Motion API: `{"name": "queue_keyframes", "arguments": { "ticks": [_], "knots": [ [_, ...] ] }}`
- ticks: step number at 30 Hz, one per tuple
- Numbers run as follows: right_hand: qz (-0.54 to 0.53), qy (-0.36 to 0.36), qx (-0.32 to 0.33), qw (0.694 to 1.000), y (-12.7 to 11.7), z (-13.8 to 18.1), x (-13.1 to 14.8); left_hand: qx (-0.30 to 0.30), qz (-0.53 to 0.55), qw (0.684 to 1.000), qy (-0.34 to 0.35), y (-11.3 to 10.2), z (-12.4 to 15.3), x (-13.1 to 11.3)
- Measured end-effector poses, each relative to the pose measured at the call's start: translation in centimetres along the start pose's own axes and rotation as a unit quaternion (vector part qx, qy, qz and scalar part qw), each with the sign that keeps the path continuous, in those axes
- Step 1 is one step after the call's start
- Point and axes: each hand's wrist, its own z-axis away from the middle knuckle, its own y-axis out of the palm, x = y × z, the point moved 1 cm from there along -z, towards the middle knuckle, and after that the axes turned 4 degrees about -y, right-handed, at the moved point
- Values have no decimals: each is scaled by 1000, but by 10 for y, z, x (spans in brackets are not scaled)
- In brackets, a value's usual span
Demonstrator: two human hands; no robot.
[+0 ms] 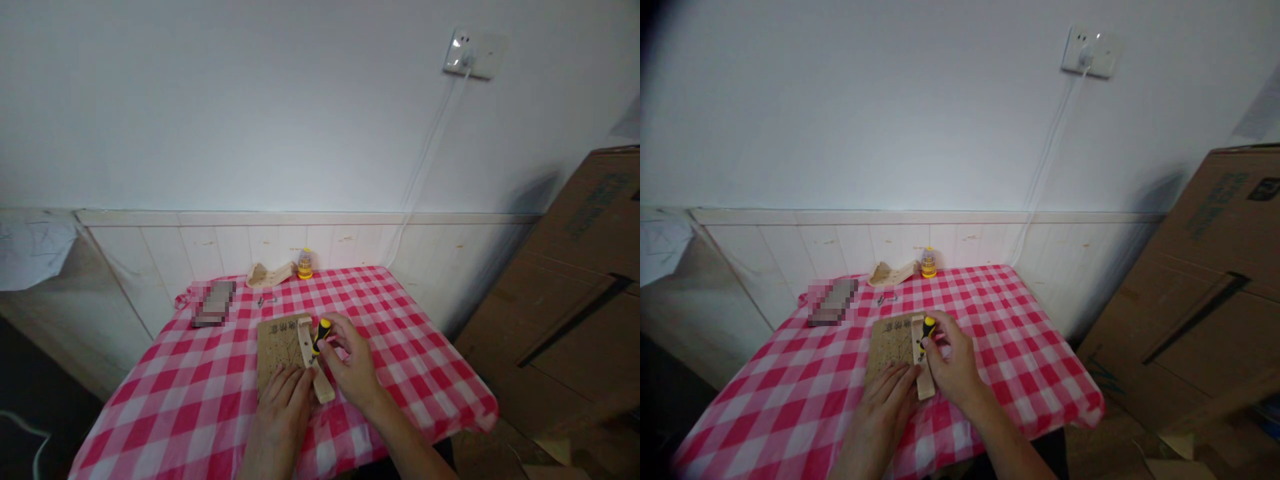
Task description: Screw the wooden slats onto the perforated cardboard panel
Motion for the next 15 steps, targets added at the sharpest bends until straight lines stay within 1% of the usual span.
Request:
{"name": "queue_keyframes", "arguments": {
  "ticks": [8, 15],
  "knots": [
    [24, 14, -32, 999, 0, -3, 2, 15, 15, 1000, -6, 2, 0, 0],
    [14, 40, -45, 998, 3, -5, 2, -3, 10, 1000, -2, 2, 0, 0]
  ]
}}
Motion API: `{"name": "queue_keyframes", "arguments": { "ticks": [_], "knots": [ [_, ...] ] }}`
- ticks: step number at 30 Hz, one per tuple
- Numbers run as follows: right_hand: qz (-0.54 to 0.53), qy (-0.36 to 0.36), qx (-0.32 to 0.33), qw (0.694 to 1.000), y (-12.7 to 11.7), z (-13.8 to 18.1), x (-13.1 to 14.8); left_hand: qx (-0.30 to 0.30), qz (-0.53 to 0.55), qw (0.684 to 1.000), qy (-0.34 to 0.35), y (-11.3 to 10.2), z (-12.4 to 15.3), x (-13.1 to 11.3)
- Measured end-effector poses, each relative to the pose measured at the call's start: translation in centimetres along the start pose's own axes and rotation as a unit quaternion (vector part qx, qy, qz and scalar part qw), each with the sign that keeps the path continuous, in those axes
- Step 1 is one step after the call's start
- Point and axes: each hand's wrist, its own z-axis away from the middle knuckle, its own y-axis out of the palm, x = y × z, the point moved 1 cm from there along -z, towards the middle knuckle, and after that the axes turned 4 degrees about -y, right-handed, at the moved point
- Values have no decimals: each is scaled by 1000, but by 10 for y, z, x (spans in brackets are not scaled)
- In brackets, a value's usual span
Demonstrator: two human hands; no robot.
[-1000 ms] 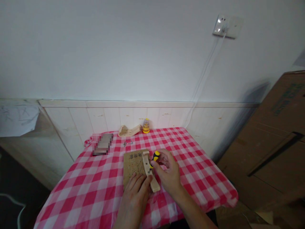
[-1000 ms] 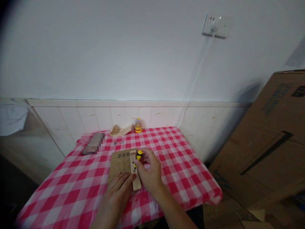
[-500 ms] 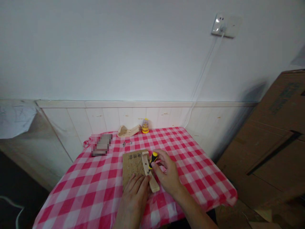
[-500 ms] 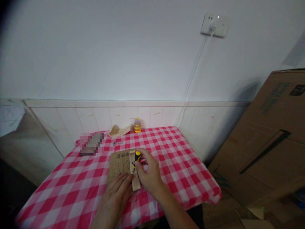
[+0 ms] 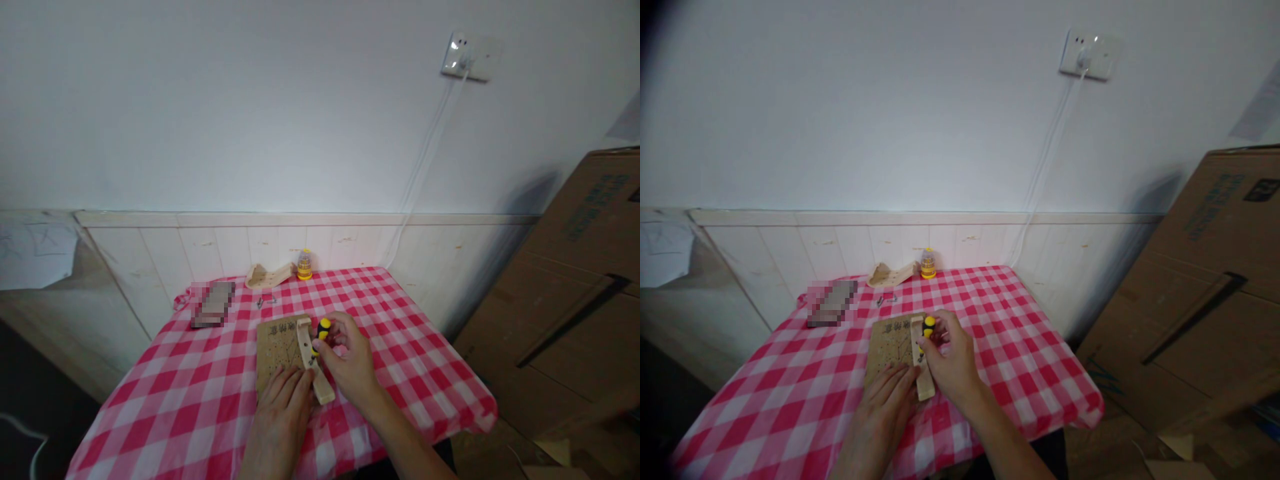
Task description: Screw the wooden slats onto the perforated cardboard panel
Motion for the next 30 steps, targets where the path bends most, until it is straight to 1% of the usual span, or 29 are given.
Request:
{"name": "queue_keyframes", "arguments": {
  "ticks": [4, 8, 14, 19, 23, 30],
  "knots": [
    [1, 12, -4, 1000, 2, 0, 0, 4, -5, 1000, 1, -1, 0, -1],
    [3, 5, -3, 1000, 3, -1, -1, 12, -10, 1000, 4, 0, 0, -1],
    [3, -11, -61, 998, 0, -13, -5, 26, -15, 1000, 1, 3, 2, 1],
    [-17, 15, -31, 999, 7, -20, -13, 26, -23, 999, 4, 3, 3, 2],
    [-18, 24, -24, 999, 13, -21, -18, 35, -21, 999, 2, 1, 2, 1],
    [-15, 28, -15, 999, 14, -23, -21, 23, -12, 1000, -2, 2, 2, 0]
  ]
}}
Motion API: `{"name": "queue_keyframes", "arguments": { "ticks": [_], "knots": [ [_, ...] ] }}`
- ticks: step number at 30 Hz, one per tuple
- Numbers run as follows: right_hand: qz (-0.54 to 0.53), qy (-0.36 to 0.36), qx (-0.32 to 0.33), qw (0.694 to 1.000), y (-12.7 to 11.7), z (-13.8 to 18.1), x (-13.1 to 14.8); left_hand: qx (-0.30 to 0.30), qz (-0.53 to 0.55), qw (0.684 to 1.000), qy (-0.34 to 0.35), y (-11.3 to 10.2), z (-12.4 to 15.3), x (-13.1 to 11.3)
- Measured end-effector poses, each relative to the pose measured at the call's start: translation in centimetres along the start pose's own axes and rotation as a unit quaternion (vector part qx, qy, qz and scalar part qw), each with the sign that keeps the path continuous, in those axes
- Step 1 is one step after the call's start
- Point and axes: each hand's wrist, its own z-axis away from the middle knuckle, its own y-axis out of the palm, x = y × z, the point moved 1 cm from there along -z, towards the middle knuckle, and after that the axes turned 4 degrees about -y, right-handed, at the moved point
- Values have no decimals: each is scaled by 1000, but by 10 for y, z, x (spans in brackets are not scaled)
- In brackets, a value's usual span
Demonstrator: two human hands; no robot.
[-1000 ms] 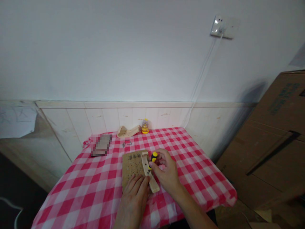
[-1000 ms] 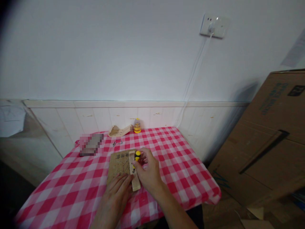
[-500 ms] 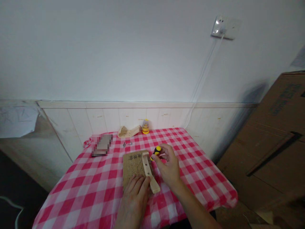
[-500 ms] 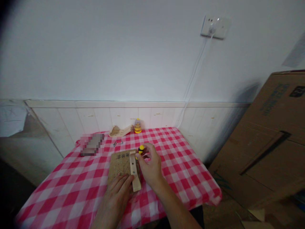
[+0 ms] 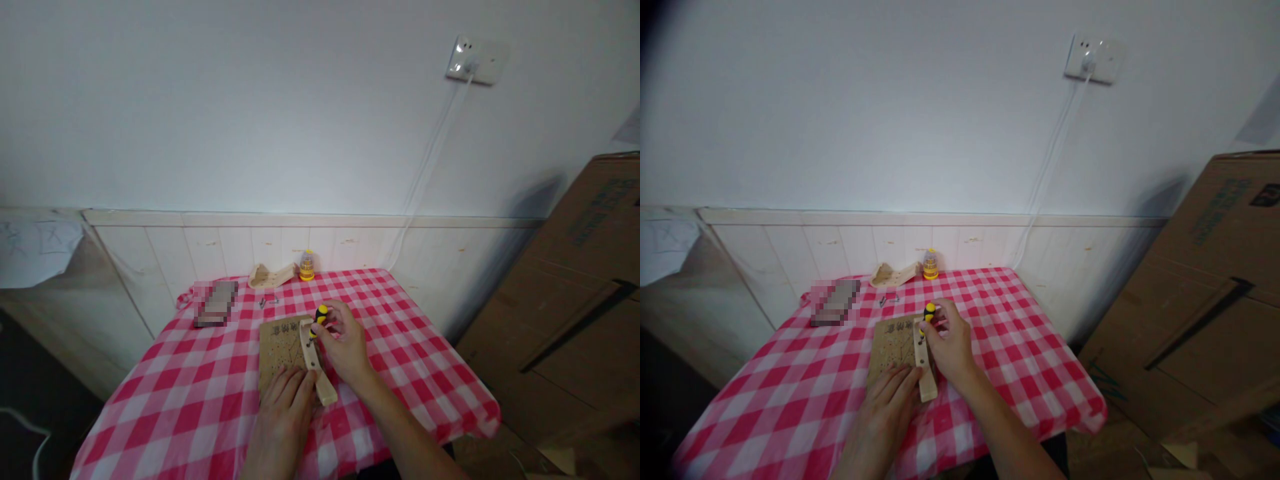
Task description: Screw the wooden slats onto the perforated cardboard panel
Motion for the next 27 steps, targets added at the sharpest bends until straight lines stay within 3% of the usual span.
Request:
{"name": "queue_keyframes", "arguments": {
  "ticks": [19, 27],
  "knots": [
    [6, 13, 32, 999, -1, -1, -1, -10, 3, 1000, 5, 5, 1, 2],
    [17, -46, 137, 989, -4, -15, 3, 5, 10, 1000, -5, 3, 1, 0]
  ]
}}
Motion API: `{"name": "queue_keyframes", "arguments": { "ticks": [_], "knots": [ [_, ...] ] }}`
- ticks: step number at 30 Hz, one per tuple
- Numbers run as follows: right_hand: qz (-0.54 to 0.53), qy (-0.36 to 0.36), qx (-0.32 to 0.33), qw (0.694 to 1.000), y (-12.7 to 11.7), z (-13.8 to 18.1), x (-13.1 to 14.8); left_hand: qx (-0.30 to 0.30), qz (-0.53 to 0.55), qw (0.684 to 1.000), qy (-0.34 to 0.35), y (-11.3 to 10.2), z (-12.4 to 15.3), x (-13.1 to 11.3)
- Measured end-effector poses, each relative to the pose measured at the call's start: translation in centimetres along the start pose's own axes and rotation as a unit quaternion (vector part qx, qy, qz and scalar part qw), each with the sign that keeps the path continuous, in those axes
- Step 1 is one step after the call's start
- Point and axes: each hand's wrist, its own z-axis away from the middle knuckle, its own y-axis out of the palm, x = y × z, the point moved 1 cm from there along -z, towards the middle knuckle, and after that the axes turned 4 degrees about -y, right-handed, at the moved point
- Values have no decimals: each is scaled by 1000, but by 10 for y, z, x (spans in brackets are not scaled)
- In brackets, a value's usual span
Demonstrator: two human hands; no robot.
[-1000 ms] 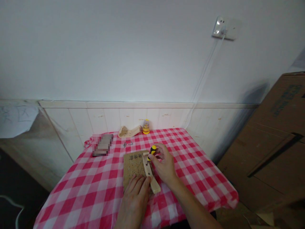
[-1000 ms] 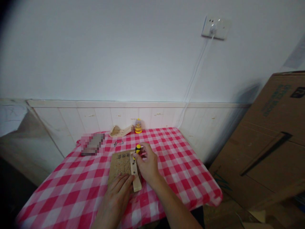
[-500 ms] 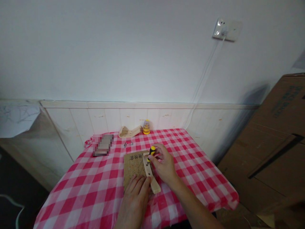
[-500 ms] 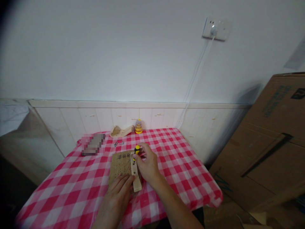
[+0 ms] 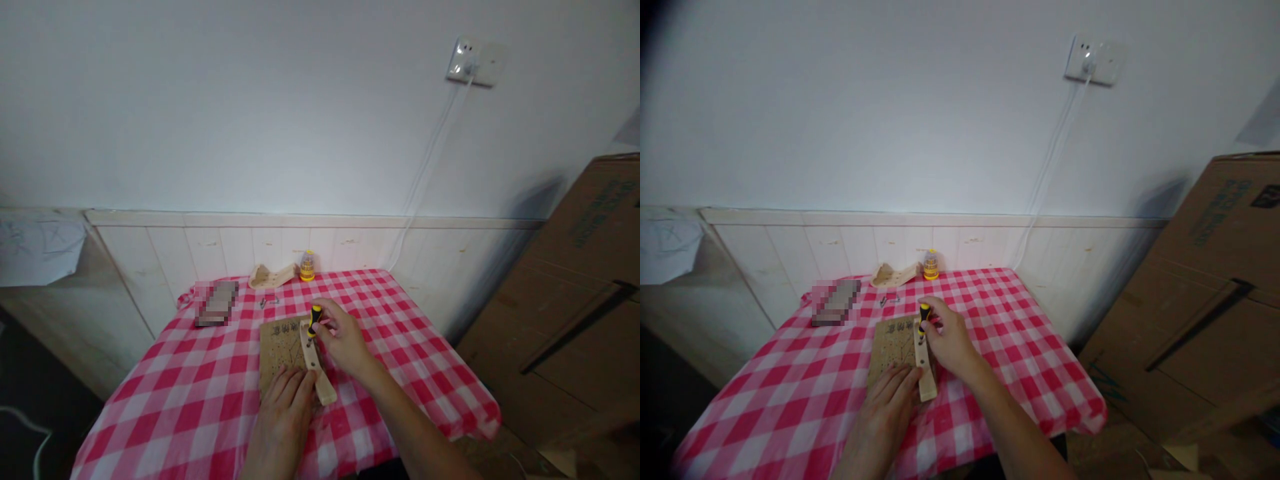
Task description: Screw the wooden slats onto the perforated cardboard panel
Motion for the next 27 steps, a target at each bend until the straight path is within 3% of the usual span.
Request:
{"name": "queue_keyframes", "arguments": {
  "ticks": [4, 20, 27],
  "knots": [
    [-12, -3, 6, 1000, 0, -4, 0, -12, -5, 1000, 0, -1, -1, 0],
    [-15, 39, -70, 997, 3, 3, -1, -15, -11, 1000, 6, -2, -3, 0],
    [-11, 5, -73, 997, 3, 10, 4, -23, -4, 1000, -6, -1, -1, -1]
  ]
}}
